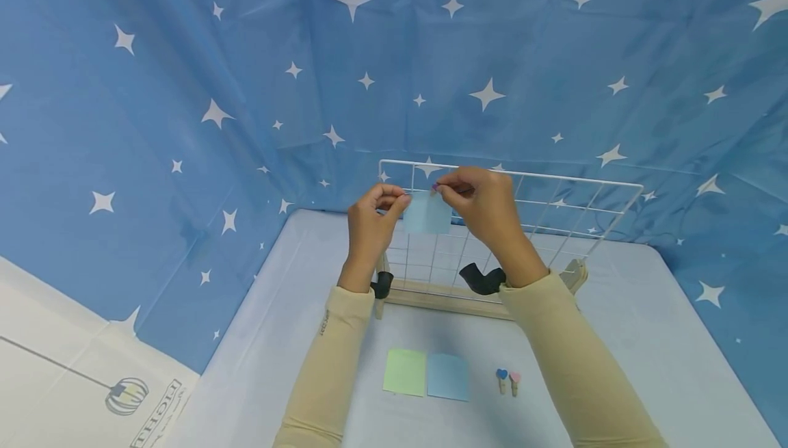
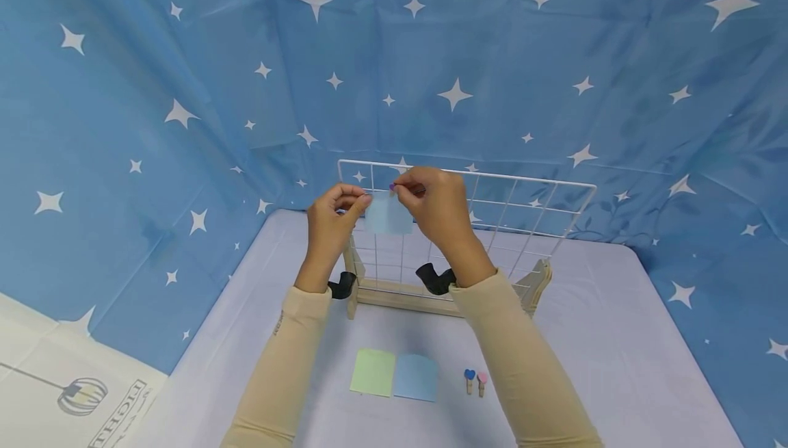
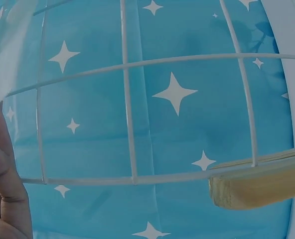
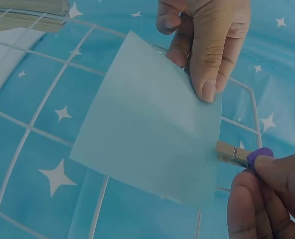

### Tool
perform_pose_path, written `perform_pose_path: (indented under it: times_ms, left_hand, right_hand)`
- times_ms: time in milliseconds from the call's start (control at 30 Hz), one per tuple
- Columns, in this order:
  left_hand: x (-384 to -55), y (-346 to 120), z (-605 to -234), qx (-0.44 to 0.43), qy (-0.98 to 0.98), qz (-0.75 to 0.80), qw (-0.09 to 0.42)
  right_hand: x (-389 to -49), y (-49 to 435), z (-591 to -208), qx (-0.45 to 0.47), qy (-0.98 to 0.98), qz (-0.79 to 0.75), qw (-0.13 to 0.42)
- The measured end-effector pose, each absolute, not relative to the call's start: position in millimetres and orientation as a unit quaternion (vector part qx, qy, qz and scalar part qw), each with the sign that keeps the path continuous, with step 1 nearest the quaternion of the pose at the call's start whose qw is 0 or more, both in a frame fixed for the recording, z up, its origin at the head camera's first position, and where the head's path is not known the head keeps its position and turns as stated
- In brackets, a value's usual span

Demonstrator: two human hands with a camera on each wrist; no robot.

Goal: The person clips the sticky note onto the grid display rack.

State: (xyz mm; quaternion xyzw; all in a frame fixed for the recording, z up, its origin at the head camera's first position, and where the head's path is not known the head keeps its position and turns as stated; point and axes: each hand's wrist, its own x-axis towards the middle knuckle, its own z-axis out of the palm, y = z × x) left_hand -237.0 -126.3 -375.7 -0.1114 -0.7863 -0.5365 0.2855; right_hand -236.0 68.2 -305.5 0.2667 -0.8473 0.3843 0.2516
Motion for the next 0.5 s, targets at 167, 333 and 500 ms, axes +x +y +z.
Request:
perform_pose_path:
  times_ms: [167,333,500]
  left_hand:
    - [-239,-124,-377,-0.116,-0.785,-0.533,0.294]
    - [-239,-123,-378,-0.116,-0.784,-0.531,0.3]
    - [-241,-123,-380,-0.12,-0.786,-0.519,0.314]
  right_hand:
    - [-238,64,-306,0.263,-0.857,0.364,0.254]
    - [-239,60,-305,0.258,-0.865,0.346,0.256]
    - [-238,54,-303,0.264,-0.865,0.326,0.274]
